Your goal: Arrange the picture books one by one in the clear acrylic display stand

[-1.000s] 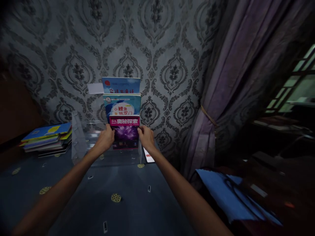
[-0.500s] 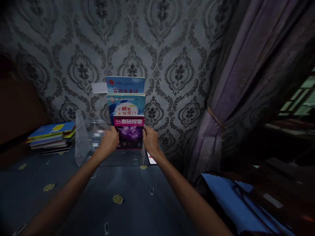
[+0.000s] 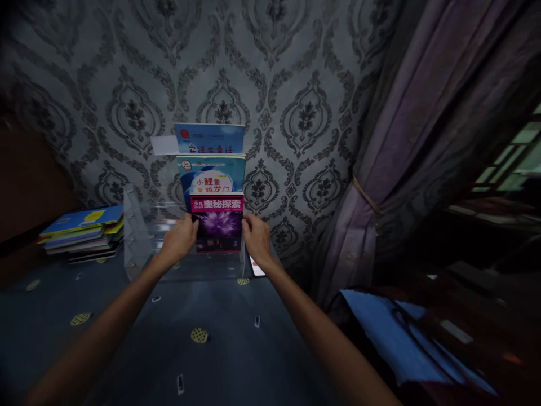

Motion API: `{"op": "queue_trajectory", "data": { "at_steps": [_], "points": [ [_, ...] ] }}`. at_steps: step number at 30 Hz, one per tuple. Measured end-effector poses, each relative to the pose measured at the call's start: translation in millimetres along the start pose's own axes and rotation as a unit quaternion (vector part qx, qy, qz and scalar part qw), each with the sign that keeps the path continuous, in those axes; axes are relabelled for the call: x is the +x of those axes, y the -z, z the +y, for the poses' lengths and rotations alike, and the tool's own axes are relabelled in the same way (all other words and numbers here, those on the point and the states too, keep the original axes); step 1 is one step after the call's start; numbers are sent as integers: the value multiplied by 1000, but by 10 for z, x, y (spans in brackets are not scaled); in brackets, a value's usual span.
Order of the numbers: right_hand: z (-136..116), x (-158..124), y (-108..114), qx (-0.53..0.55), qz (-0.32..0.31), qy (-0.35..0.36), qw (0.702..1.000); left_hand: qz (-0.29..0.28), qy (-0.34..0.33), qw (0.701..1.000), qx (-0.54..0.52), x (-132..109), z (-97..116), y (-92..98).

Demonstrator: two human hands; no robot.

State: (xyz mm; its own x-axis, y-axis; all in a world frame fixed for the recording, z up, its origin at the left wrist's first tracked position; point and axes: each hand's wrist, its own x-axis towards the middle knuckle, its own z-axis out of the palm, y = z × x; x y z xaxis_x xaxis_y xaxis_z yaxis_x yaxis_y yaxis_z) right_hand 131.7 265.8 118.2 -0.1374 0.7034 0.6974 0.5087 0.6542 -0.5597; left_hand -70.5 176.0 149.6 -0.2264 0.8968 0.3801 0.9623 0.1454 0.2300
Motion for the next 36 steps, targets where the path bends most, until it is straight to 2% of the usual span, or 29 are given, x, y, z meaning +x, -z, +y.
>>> {"op": "queue_trajectory", "data": {
  "at_steps": [5, 10, 23, 36],
  "points": [
    [15, -25, 9, 29, -13, -14, 999, -2, -27, 999, -39, 97, -144, -24],
    [36, -34, 2, 47, -15, -27, 998, 6, -39, 998, -55, 131, -197, -73],
    [96, -260, 53, 62, 2, -23, 998, 18, -46, 995, -88, 59, -191, -110],
    [-119, -186, 126, 58, 1, 20, 998, 29, -22, 996, -80, 3, -121, -9]
  ]
}}
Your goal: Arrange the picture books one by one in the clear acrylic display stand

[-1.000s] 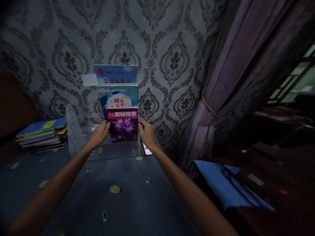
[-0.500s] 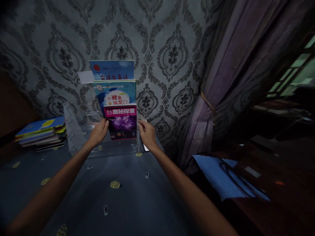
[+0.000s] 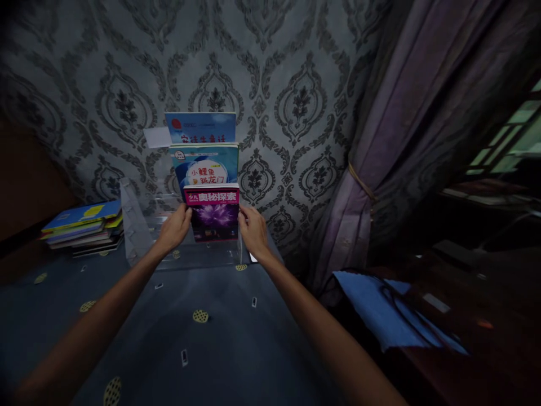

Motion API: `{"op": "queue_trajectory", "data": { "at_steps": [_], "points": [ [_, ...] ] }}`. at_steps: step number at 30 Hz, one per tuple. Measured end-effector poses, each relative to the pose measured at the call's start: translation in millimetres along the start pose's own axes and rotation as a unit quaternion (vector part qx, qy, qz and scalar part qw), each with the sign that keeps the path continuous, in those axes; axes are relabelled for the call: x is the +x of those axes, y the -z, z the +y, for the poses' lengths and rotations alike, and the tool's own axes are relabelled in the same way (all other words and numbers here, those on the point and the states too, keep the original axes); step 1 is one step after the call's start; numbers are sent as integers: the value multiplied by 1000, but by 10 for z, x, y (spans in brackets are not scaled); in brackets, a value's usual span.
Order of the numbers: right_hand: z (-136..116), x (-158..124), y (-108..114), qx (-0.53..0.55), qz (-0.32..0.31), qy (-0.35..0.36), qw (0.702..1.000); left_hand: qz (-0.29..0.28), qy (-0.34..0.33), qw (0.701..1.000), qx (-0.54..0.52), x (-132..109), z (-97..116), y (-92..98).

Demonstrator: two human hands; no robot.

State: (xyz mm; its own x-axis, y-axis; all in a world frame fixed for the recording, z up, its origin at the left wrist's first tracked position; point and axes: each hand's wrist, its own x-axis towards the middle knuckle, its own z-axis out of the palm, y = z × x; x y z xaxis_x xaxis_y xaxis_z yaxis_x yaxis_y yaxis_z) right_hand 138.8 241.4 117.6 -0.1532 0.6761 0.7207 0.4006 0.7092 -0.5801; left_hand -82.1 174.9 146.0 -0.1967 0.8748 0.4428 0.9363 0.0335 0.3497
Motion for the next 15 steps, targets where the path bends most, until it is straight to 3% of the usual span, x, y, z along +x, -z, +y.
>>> {"op": "queue_trajectory", "data": {
  "at_steps": [15],
  "points": [
    [191, 108, -191, 59, 3, -25, 998, 23, 44, 999, -18, 135, -32, 19]
  ]
}}
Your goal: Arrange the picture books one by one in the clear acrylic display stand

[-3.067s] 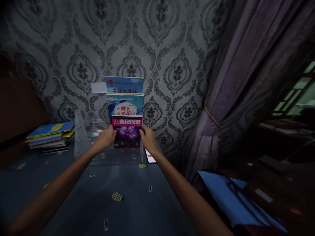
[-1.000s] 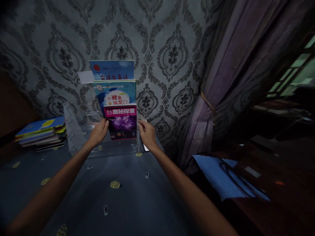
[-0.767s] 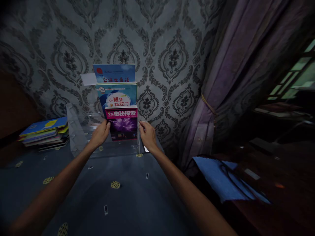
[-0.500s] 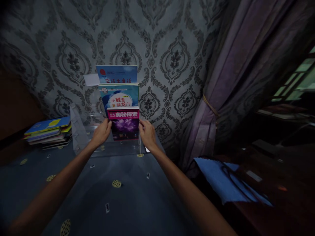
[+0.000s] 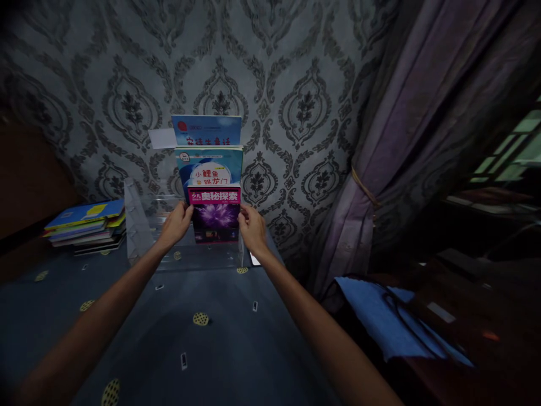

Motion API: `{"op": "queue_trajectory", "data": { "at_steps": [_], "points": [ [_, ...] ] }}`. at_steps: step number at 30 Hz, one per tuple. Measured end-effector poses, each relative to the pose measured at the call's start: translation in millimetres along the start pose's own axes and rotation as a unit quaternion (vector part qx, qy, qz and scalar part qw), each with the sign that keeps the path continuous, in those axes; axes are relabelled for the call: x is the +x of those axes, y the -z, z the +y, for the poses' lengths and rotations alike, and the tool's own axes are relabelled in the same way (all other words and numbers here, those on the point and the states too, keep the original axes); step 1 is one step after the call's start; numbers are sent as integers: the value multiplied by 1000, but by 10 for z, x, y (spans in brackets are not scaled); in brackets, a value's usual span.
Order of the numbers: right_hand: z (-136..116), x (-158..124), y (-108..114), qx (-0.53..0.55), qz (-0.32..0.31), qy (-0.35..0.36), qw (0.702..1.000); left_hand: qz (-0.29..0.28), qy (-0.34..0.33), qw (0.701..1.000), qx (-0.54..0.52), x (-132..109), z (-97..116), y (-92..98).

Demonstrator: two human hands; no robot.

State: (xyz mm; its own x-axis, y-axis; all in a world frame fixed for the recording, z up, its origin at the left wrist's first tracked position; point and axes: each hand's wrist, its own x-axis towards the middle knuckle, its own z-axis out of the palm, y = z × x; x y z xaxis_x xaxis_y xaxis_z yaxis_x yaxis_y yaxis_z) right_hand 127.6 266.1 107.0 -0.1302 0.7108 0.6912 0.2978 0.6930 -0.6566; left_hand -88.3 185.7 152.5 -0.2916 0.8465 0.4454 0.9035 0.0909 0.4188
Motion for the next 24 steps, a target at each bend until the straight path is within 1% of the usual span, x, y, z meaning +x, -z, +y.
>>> {"op": "queue_trajectory", "data": {
  "at_steps": [7, 24],
  "points": [
    [36, -27, -4, 3, 5, 8, 1000, 3, -6, 1000, 3, -37, -35, 14],
    [-94, -126, 102, -8, 1, 13, 1000, 4, -58, 997, -52, -191, -21, 42]
  ]
}}
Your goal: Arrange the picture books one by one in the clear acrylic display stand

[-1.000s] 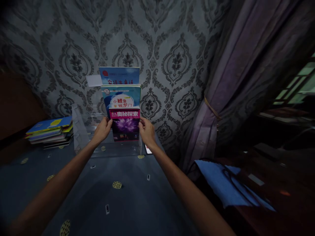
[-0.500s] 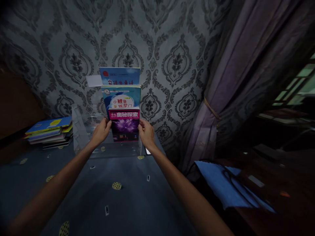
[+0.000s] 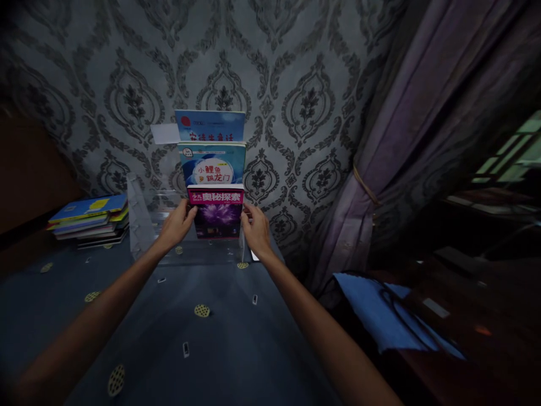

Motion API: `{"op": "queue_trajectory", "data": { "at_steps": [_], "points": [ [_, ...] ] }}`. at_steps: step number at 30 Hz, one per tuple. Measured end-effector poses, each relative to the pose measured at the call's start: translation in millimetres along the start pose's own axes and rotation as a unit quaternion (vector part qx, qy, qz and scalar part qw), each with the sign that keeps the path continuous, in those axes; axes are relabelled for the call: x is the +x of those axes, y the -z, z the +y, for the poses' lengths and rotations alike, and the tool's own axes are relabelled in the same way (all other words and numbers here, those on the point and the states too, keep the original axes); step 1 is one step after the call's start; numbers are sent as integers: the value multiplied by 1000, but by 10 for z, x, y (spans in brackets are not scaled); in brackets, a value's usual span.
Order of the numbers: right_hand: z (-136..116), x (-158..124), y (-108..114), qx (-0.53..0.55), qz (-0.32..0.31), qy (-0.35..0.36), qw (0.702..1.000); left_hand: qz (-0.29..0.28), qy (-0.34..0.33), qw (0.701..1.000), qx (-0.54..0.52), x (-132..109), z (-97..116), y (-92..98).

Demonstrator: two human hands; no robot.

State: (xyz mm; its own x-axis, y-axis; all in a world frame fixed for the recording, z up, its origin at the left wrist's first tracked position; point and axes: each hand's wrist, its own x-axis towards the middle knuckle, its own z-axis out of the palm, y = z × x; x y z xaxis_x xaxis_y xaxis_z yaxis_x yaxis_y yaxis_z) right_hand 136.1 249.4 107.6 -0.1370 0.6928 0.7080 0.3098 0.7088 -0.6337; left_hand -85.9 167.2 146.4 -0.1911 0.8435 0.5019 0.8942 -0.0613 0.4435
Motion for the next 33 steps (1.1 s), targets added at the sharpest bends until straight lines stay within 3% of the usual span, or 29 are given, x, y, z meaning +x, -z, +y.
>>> {"op": "queue_trajectory", "data": {
  "at_steps": [16, 23, 27, 30, 33],
  "points": [
    [-20, -136, -32, 12, 2, -31, 999, 0, -33, 997, -69, -109, -198, -10],
    [-63, -246, -33, 36, 8, -49, 998, 13, -44, 998, -35, -208, -261, 4],
    [-90, -488, 31, 37, 25, -62, 997, 48, -26, 998, 31, -395, -593, 265],
    [-87, -732, 117, 29, 6, -84, 996, 86, 25, 991, 97, -493, -1051, 616],
    [-75, -960, 165, 10, -29, -92, 995, 115, 100, 975, 165, -444, -1579, 944]
  ]
}}
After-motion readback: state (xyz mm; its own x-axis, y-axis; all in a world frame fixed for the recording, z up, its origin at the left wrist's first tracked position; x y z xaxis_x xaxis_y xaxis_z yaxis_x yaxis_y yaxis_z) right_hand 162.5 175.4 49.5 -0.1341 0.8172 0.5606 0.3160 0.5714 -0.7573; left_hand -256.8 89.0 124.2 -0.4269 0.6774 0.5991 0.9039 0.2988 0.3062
